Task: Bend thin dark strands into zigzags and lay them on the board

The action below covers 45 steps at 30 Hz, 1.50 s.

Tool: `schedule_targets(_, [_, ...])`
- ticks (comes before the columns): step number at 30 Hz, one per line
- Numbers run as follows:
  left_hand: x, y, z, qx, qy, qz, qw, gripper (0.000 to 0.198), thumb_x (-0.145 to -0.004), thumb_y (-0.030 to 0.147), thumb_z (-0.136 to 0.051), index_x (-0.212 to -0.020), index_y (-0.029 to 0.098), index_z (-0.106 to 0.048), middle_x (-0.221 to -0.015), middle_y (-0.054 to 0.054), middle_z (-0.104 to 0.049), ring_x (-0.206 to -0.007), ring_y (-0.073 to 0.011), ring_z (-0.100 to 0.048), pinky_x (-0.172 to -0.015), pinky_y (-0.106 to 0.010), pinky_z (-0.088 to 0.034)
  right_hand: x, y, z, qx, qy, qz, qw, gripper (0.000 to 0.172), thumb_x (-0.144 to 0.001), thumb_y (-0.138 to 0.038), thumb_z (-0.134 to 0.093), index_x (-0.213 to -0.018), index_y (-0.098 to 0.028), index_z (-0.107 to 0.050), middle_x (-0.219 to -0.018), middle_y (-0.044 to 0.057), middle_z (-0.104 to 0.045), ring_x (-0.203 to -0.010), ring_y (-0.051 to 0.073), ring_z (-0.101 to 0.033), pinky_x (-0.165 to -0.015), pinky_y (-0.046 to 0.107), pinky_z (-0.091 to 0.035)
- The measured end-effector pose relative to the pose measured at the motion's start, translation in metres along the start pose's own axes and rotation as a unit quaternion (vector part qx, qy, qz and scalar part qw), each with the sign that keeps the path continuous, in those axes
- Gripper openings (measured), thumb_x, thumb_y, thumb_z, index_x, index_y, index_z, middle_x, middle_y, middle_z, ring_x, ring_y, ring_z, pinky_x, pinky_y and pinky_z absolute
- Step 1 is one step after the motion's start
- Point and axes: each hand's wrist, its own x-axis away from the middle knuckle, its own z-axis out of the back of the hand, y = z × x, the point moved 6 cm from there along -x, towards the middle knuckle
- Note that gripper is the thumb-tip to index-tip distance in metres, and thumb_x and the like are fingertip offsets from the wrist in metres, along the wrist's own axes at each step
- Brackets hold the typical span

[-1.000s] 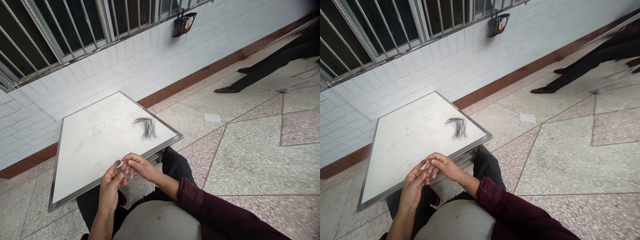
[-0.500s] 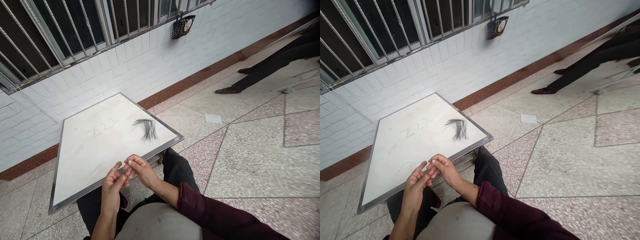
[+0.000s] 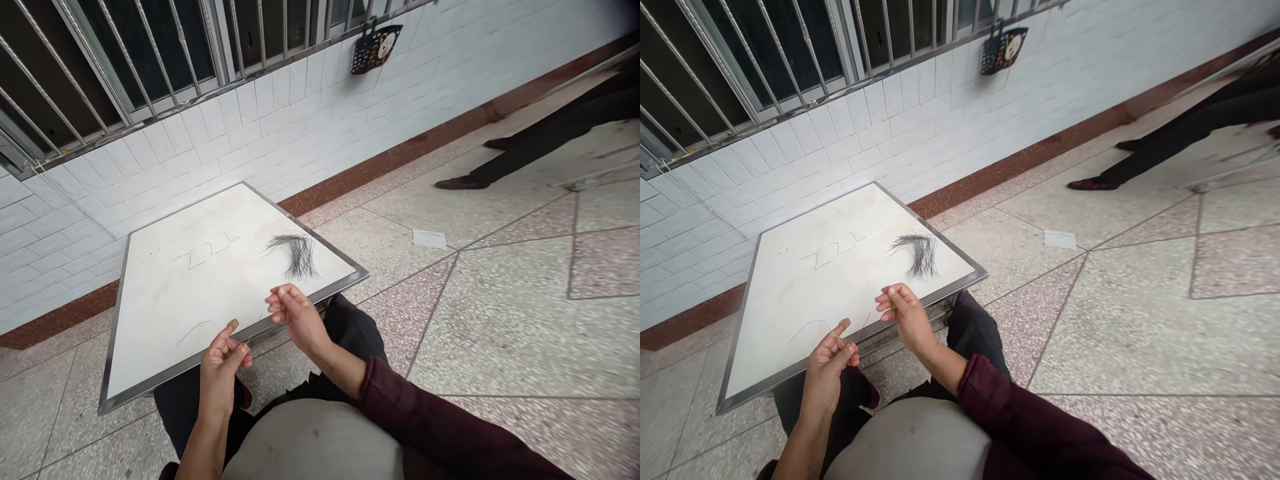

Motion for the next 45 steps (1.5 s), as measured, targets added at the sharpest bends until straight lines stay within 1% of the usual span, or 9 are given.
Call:
schedule_targets(1, [0.000,0.000,0.001,0.003,0.006,0.000,1.000,0.063,-0.071,0.036,-0.076,-0.130,0.019,-0.059,-0.069,0.002,-0.058,-0.060,-0.0090,-0.055,-0.064,-0.024,-0.047,-0.002,-0.004,0.005,0.001,0.016,0.008,1.000,0.028,-0.080,-0.046,-0.070,-0.087,-0.020,-0.060,-0.078,0.000,-0.067,-0.061,0.009,-0.059,-0.048,0.018,-0.046])
schedule_targets(3, [0.001,0.002,0.002,0.011,0.015,-0.001,1.000,0.063,-0.072,0.036,-0.075,-0.130,0.018,-0.058,-0.069,0.003,-0.057,-0.061,-0.0090,-0.055,-0.065,-0.024,-0.047,-0.001,-0.004,0.007,0.016,0.003,0.001,1.000,0.027,-0.081,-0.044,-0.070,-0.089,-0.020,-0.061,-0.079,0.001,-0.066,-0.062,0.009,-0.057,-0.047,0.018,-0.044])
schedule_targets(7, [0.002,0.004,0.000,0.012,0.019,0.001,1.000,0.062,-0.073,0.034,-0.075,-0.130,0.018,-0.058,-0.068,0.003,-0.055,-0.062,-0.0090,-0.055,-0.066,-0.023,-0.048,0.016,0.017,-0.017,0.049,-0.121,-0.068,0.989,0.030,-0.078,-0.040,-0.073,-0.099,-0.020,-0.063,-0.084,0.002,-0.066,-0.066,0.010,-0.057,-0.047,0.018,-0.044])
schedule_targets(10, [0.002,0.003,-0.002,0.005,0.013,0.002,1.000,0.061,-0.073,0.034,-0.075,-0.130,0.018,-0.058,-0.066,0.004,-0.052,-0.062,-0.0088,-0.055,-0.066,-0.023,-0.048,0.026,0.031,-0.030,0.050,-0.157,-0.093,0.982,0.025,-0.078,-0.039,-0.073,-0.091,-0.018,-0.065,-0.083,0.002,-0.066,-0.065,0.010,-0.057,-0.047,0.017,-0.044])
schedule_targets(19, [0.004,0.003,-0.007,-0.021,-0.010,-0.007,1.000,0.063,-0.075,0.034,-0.073,-0.132,0.016,-0.055,-0.066,0.004,-0.054,-0.062,-0.0095,-0.056,-0.066,-0.025,-0.048,0.026,0.036,-0.024,0.040,-0.135,-0.098,0.985,0.026,-0.079,-0.041,-0.072,-0.081,-0.018,-0.061,-0.077,0.000,-0.066,-0.057,0.007,-0.054,-0.044,0.016,-0.041])
schedule_targets(24, [0.000,-0.001,-0.007,-0.044,0.005,-0.017,0.999,0.064,-0.076,0.035,-0.072,-0.134,0.015,-0.053,-0.068,0.003,-0.055,-0.064,-0.0107,-0.057,-0.066,-0.026,-0.050,0.028,0.040,-0.025,0.073,-0.152,-0.105,0.980,0.024,-0.081,-0.041,-0.070,-0.085,-0.018,-0.063,-0.080,0.001,-0.064,-0.068,0.011,-0.058,-0.050,0.019,-0.046])
schedule_targets(27, [-0.002,-0.003,-0.007,-0.056,0.011,-0.022,0.998,0.064,-0.075,0.036,-0.072,-0.133,0.014,-0.054,-0.068,0.002,-0.056,-0.063,-0.0117,-0.058,-0.067,-0.027,-0.050,0.029,0.044,-0.026,0.090,-0.166,-0.109,0.976,0.024,-0.080,-0.041,-0.071,-0.084,-0.018,-0.064,-0.077,0.001,-0.063,-0.067,0.011,-0.058,-0.051,0.020,-0.046])
schedule_targets(36, [0.000,-0.001,-0.004,-0.033,0.020,-0.035,0.999,0.062,-0.077,0.040,-0.069,-0.131,0.015,-0.055,-0.074,0.001,-0.058,-0.068,-0.0125,-0.060,-0.071,-0.028,-0.053,0.030,0.051,-0.025,0.078,-0.131,-0.124,0.980,0.027,-0.076,-0.042,-0.075,-0.080,-0.018,-0.064,-0.075,0.001,-0.064,-0.061,0.010,-0.055,-0.050,0.020,-0.043])
schedule_targets(45, [-0.004,-0.006,0.003,-0.022,0.019,-0.036,0.999,0.060,-0.078,0.040,-0.069,-0.132,0.017,-0.055,-0.071,0.002,-0.057,-0.067,-0.0118,-0.061,-0.068,-0.026,-0.052,0.033,0.054,-0.023,0.113,-0.169,-0.127,0.971,0.030,-0.077,-0.042,-0.073,-0.094,-0.020,-0.064,-0.075,0.000,-0.062,-0.067,0.012,-0.056,-0.054,0.021,-0.043])
